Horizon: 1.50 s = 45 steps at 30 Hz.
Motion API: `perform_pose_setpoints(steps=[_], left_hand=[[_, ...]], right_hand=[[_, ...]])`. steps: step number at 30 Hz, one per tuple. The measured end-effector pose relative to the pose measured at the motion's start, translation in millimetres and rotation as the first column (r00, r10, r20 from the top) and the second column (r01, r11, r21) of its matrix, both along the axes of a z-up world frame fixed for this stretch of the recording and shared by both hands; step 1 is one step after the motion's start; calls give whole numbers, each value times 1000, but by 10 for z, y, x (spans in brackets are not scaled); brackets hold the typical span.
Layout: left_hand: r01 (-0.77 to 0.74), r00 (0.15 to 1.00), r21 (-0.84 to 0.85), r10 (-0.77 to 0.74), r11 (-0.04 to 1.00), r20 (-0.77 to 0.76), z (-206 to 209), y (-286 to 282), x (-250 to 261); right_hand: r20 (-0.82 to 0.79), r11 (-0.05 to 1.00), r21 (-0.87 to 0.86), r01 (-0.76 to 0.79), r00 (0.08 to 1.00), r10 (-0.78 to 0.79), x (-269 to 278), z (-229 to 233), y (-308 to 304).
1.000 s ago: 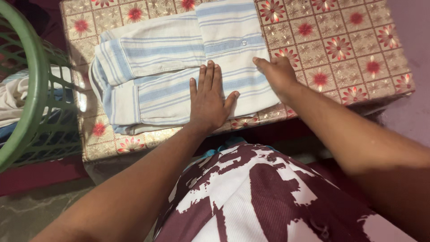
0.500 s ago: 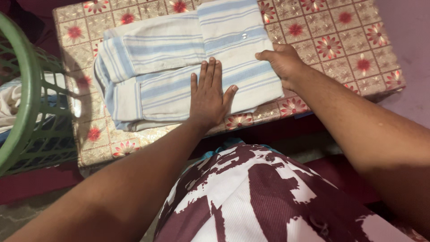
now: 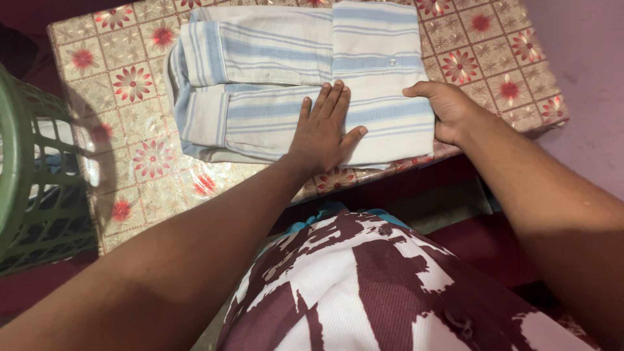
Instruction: The person folds a striped short-sleeve shirt on a patterned table, aligning the sides and sleeves, then folds it into a compact rectangle. The folded shirt is placed into a green drawer containing other folded clothes.
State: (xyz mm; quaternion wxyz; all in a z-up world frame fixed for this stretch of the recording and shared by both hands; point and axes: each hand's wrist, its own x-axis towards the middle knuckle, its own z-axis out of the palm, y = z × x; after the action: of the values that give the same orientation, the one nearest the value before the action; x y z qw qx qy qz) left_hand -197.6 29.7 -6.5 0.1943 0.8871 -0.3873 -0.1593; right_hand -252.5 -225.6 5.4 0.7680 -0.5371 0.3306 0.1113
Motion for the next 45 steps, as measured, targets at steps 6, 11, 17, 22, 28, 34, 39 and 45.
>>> perform_pose_setpoints(steps=[6,11,17,22,28,34,39,45], left_hand=[[-92,990,-19,90,996,-111,70,-205,119],[-316,871,-393,100,864,-481,140,-519,317],[-592,519,-242,134,769,-844,329,-616,464],[-620,361,-132,132,774,-923,464,-558,532],[-615,257,-145,23,775,-966,531,-473,570],[-657,156,-213,-147,723,-977,325,-445,653],[-783,121,-152,-93,603,-988,140,-450,784],[-832,150,-236,-206,501,-967,208,-347,758]], right_hand=[[59,999,49,-7,998,4,46,-34,-29],[118,994,106,9,993,-21,28,32,-38],[162,990,139,-8,987,-15,29,255,17],[179,991,129,-45,984,21,108,533,135],[238,982,87,-169,961,144,229,753,234],[290,973,37,-230,934,210,398,777,368],[366,957,-16,-290,889,276,509,738,521],[389,980,-54,-194,899,199,629,579,751]])
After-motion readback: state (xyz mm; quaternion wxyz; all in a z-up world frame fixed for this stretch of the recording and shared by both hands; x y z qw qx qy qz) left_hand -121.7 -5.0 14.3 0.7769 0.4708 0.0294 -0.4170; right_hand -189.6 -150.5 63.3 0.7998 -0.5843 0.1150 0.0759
